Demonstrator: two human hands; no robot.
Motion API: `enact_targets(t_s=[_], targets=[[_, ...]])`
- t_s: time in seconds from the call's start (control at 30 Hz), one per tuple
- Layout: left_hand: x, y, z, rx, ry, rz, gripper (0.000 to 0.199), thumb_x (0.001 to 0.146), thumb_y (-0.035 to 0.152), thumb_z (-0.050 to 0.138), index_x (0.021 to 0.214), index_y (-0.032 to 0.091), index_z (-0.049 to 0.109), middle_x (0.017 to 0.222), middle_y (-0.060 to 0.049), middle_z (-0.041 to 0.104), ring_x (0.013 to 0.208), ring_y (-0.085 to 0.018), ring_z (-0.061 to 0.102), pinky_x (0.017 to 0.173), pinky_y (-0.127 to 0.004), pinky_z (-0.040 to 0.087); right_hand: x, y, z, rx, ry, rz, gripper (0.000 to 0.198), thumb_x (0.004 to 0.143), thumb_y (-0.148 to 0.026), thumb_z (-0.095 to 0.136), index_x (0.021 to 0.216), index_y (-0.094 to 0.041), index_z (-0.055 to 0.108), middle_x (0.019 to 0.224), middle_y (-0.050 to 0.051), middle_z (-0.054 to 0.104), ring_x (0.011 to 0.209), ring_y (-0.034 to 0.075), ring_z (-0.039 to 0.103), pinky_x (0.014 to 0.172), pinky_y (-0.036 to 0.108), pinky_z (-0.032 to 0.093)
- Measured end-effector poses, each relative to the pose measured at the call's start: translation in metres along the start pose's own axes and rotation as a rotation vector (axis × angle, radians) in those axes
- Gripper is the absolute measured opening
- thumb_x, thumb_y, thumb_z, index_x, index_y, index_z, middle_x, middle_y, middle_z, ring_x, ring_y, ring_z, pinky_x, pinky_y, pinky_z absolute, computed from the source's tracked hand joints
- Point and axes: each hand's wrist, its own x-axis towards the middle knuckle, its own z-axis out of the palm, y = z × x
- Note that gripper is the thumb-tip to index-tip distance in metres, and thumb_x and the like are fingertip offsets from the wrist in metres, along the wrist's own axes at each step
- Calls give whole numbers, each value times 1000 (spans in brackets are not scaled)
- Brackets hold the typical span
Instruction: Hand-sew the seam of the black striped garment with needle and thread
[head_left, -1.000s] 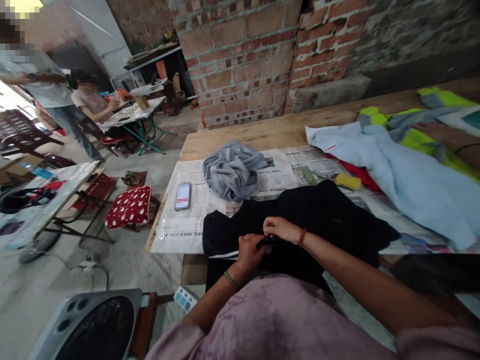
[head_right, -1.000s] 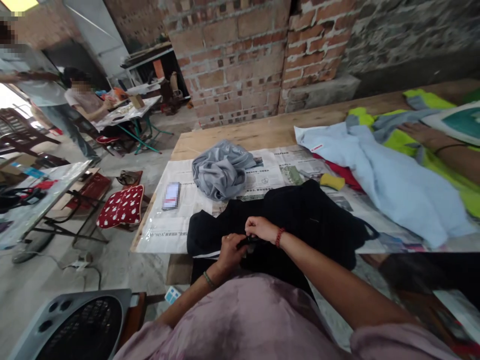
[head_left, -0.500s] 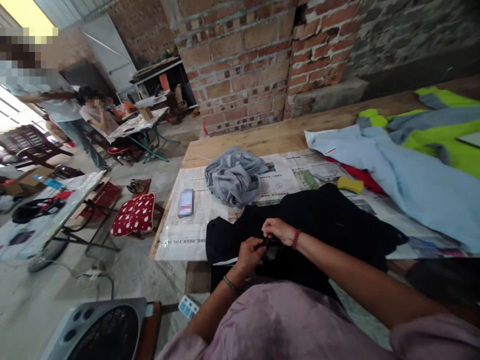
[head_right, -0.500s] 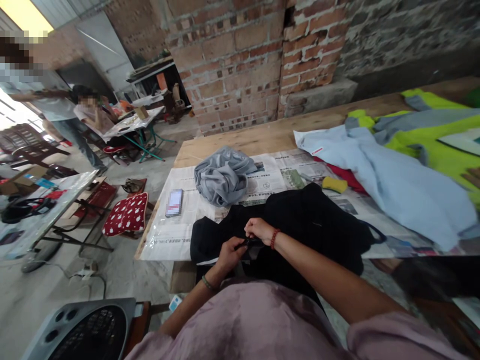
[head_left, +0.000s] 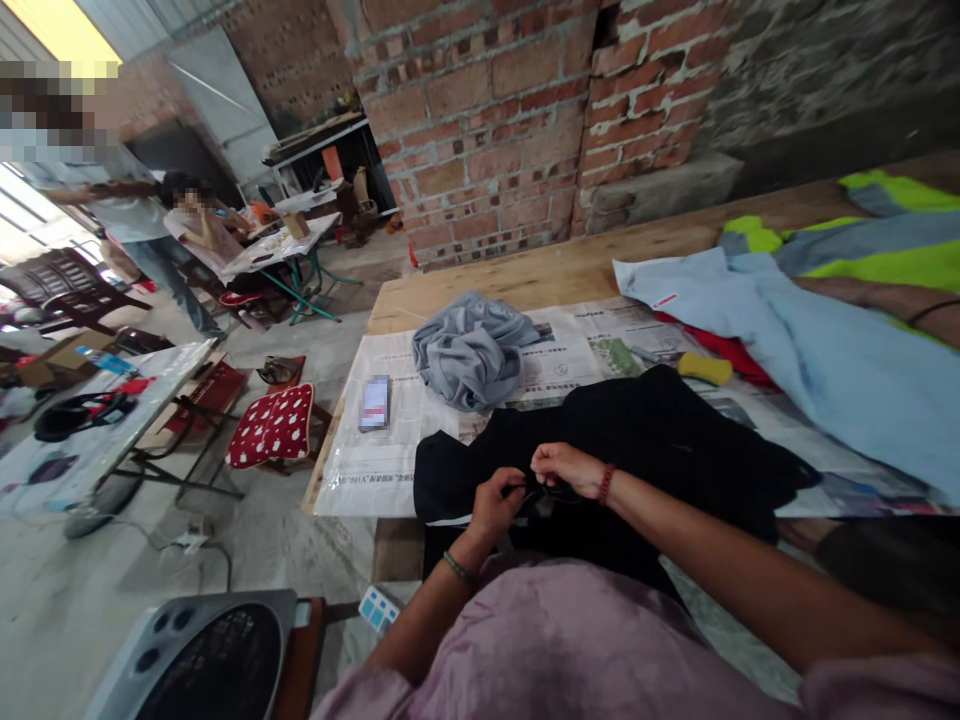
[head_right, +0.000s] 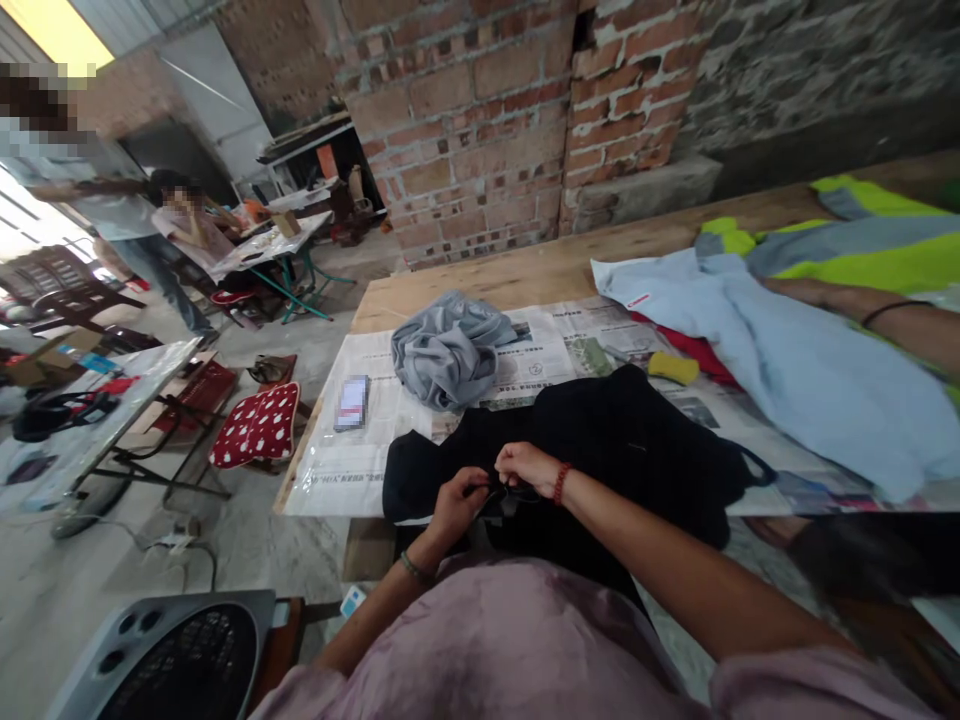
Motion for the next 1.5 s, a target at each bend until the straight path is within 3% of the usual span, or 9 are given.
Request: enact_targets(t_s=[0.1,0.23,0.33,0.5,0.7,0.97,1.07,1.27,1.5], targets=[[-3,6,2,74,39,103,20,75,7,46,75,16,64,82,-3,66,78,-12,60,74,-24,46,1,1,0,6,10,5,10,67,-10,52,59,-15,49,45,-3,55,41,5,46,44,17,35],[-6,18,4,251,-2,151,13,70,11,59,77,19,67,89,-3,68,85,-16,60,83,-30,43,2,3,0,9,14,-8,10,69,-10,51,60,-15,49,46,-4,55,43,5,47,45,16,36],[-2,18,7,291,-18,83,13,71,14,59,76,19,69,81,-3,69,79,-15,61,80,-28,44,2,5,1,-1,9,-8,11,69,-10,52,60,-15,48,45,-4,55,41,5,47,43,16,35],[10,8,7,133,-133,-178,17,73,19,54,73,15,71,68,0,67,63,-11,58,59,-19,43,1,5,1,-21,-4,-8,11,68,-11,54,60,-15,48,45,-4,56,41,5,47,43,16,35],[15,9,3,70,-195,-176,19,69,27,58,75,14,71,72,-1,66,65,-10,55,59,-18,41,2,5,0,-42,-11,-11,11,68,-8,50,60,-15,49,45,-4,55,41,5,47,43,16,35],[21,18,-4,62,-335,-344,25,70,28,53,74,10,70,49,4,49,43,-5,35,42,-17,26,1,4,1,-74,-33,-4,11,66,-7,50,59,-15,49,45,-4,55,42,6,48,43,16,35],[24,16,-5,137,-368,-260,24,71,27,52,73,11,70,51,4,50,45,-5,38,43,-16,28,1,3,1,-83,-32,-1,11,66,-8,51,59,-15,49,44,-4,54,41,5,46,43,16,34],[22,14,-6,365,-389,120,22,70,12,51,82,17,70,81,-1,66,70,-11,58,68,-19,43,2,5,1,-88,-20,3,11,65,-7,50,58,-15,49,44,-5,53,40,5,45,42,16,34],[16,20,-5,470,-343,185,19,74,13,51,79,19,69,80,-2,67,73,-12,60,73,-21,44,0,3,2,-85,11,-8,13,66,-7,52,58,-16,49,45,-5,54,40,4,46,41,15,34]])
